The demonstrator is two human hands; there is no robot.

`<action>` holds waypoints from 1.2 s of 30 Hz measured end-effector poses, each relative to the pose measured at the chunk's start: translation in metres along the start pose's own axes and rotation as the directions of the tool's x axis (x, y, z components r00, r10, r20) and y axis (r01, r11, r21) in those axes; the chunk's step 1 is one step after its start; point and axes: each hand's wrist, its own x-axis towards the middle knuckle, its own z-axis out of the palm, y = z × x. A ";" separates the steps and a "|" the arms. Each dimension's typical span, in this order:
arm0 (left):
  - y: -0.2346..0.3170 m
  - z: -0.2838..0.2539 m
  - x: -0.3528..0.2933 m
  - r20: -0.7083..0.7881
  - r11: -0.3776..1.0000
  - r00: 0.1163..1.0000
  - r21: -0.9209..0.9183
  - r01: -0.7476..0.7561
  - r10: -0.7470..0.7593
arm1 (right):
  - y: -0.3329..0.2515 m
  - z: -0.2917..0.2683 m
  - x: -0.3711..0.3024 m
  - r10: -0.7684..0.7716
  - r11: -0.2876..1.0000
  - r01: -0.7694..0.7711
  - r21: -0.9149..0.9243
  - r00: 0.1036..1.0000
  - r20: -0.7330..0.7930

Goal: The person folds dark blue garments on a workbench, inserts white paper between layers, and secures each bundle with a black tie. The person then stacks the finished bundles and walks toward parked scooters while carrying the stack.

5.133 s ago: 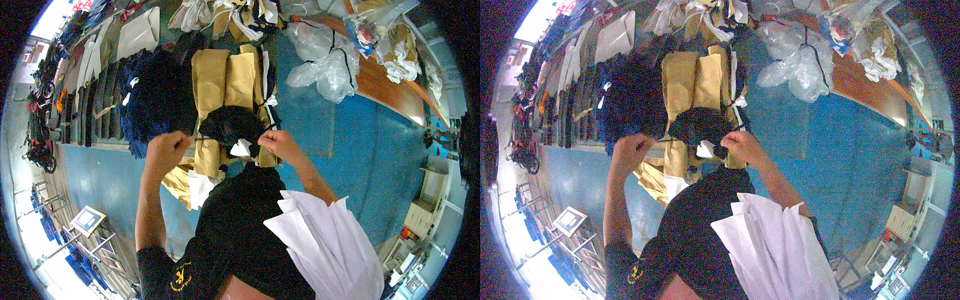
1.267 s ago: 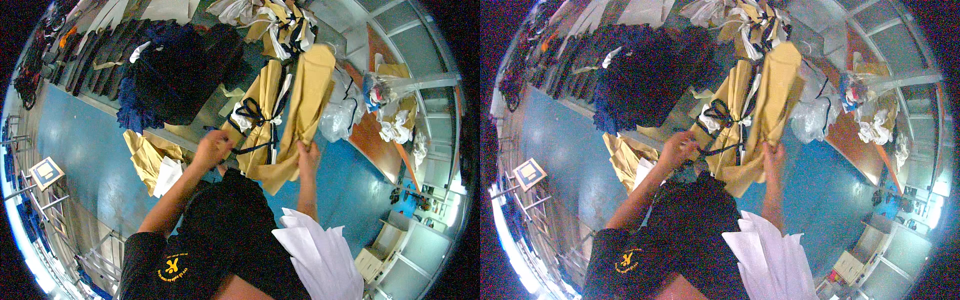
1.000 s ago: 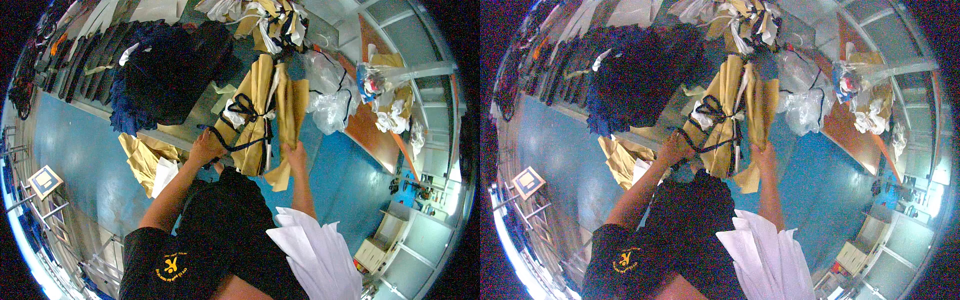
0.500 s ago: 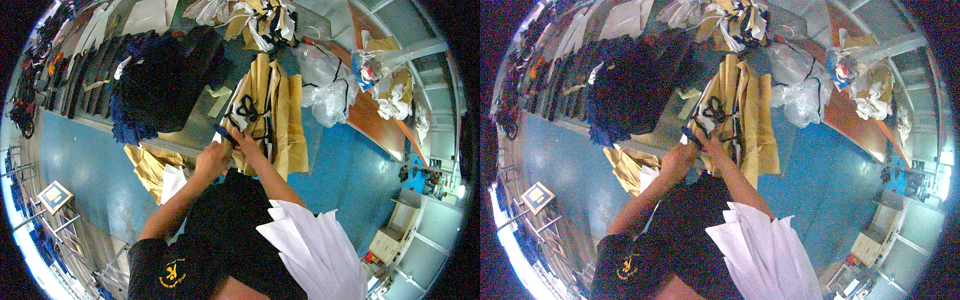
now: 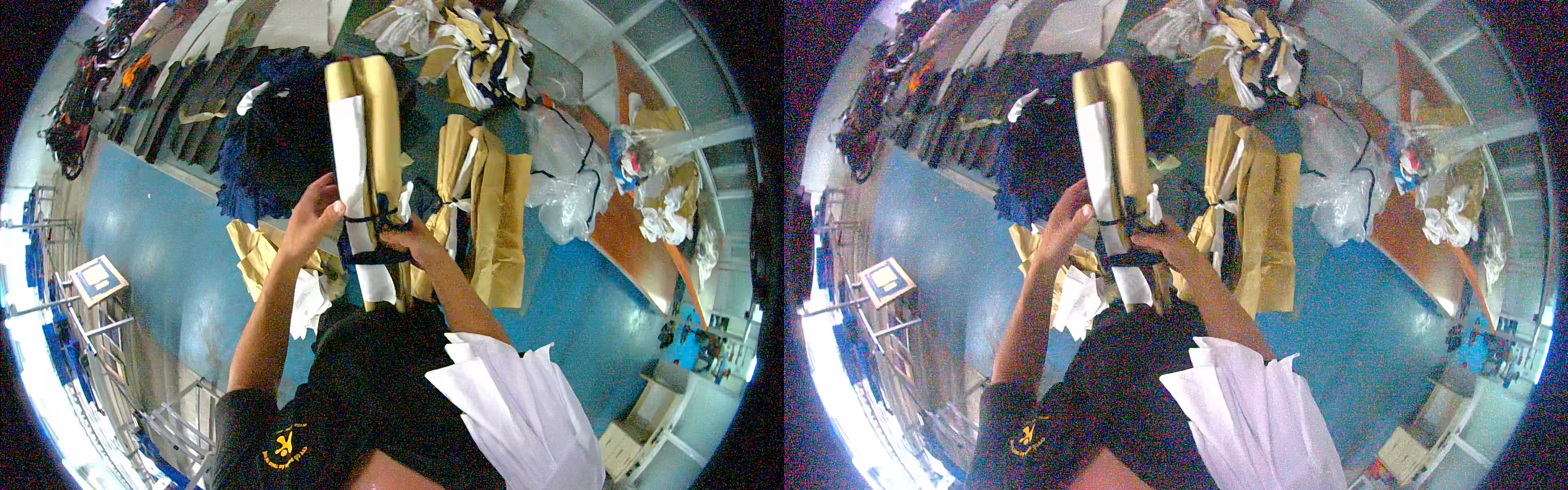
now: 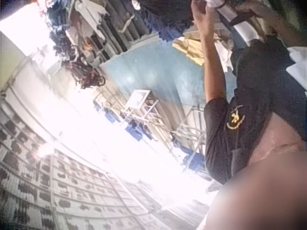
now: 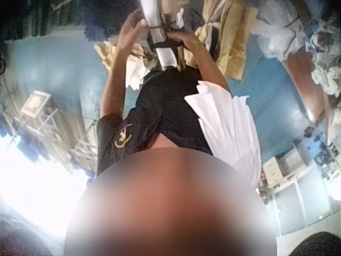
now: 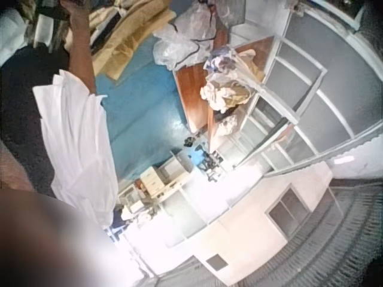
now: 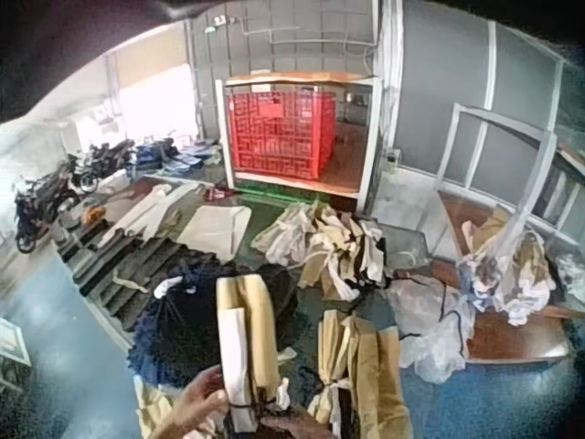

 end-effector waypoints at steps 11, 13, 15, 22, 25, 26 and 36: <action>0.015 -0.006 -0.010 -0.176 0.780 0.955 -0.620 0.081 -0.239 | -0.063 0.019 -0.011 -0.670 0.449 0.288 -0.846 0.734 -0.106; 0.023 -0.016 -0.018 -0.246 0.748 0.923 -0.660 0.065 -0.297 | -0.072 0.001 -0.020 -0.583 0.397 0.098 -0.913 0.795 -0.168; 0.027 -0.022 -0.025 -0.283 0.738 0.909 -0.674 0.039 -0.307 | -0.071 -0.001 -0.023 -0.693 0.112 0.074 -0.991 0.720 -0.024; 0.005 -0.036 -0.046 -0.536 0.861 0.831 -0.484 -0.156 -0.151 | -0.069 0.108 -0.032 -0.598 0.168 0.691 -0.703 0.638 0.484; 0.011 -0.042 -0.065 -0.622 0.917 0.779 -0.353 -0.186 -0.082 | -0.047 0.155 -0.023 -0.644 0.056 0.653 -0.755 0.602 0.472; 0.019 -0.043 -0.073 -0.643 0.911 0.763 -0.354 -0.212 -0.072 | -0.040 0.160 -0.020 -0.634 0.063 0.662 -0.747 0.605 0.482; 0.030 -0.130 -0.170 -0.851 0.722 0.488 -0.460 -0.517 -0.193 | -0.010 0.242 -0.082 0.038 0.475 0.761 -0.442 0.484 0.874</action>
